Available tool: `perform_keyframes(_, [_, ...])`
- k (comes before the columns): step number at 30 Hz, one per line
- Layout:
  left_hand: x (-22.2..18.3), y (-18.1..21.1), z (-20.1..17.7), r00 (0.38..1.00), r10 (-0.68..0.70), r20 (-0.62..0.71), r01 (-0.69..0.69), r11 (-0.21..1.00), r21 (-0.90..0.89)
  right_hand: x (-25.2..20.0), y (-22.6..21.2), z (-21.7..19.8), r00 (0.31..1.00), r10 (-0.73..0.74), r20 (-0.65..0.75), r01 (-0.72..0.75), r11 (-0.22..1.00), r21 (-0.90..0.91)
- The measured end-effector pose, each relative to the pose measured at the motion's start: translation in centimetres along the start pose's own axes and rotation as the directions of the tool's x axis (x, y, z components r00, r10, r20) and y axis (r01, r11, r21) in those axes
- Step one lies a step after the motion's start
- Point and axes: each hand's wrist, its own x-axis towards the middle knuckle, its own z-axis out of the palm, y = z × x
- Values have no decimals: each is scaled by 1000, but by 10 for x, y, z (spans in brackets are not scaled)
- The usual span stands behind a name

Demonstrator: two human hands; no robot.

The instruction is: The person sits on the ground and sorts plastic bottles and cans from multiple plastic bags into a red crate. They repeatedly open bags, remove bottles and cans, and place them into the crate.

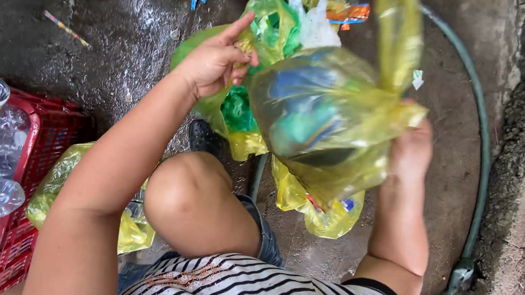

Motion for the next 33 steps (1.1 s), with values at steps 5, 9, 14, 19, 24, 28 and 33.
perform_keyframes(5, [32,-2,17,997,43,-66,-25,967,255,16,88,28,990,142,21,-143,978,149])
perform_keyframes(9, [28,10,47,982,-1,-189,124,756,642,52,204,27,960,272,-62,-221,878,424])
perform_keyframes(14, [30,-21,46,998,56,-39,0,566,824,84,367,53,942,75,-327,-196,914,-354])
perform_keyframes(19, [64,-52,-31,866,499,-27,-60,157,986,47,267,243,908,-418,-42,354,815,-459])
perform_keyframes(24, [17,-38,-18,902,303,-306,274,146,951,73,294,296,959,-24,281,-83,928,362])
perform_keyframes(28, [-5,-36,-27,882,311,-355,271,282,920,66,286,325,928,-59,368,-32,972,235])
perform_keyframes(33, [-33,-42,-44,836,483,-259,99,332,938,70,288,335,881,-30,473,4,998,57])
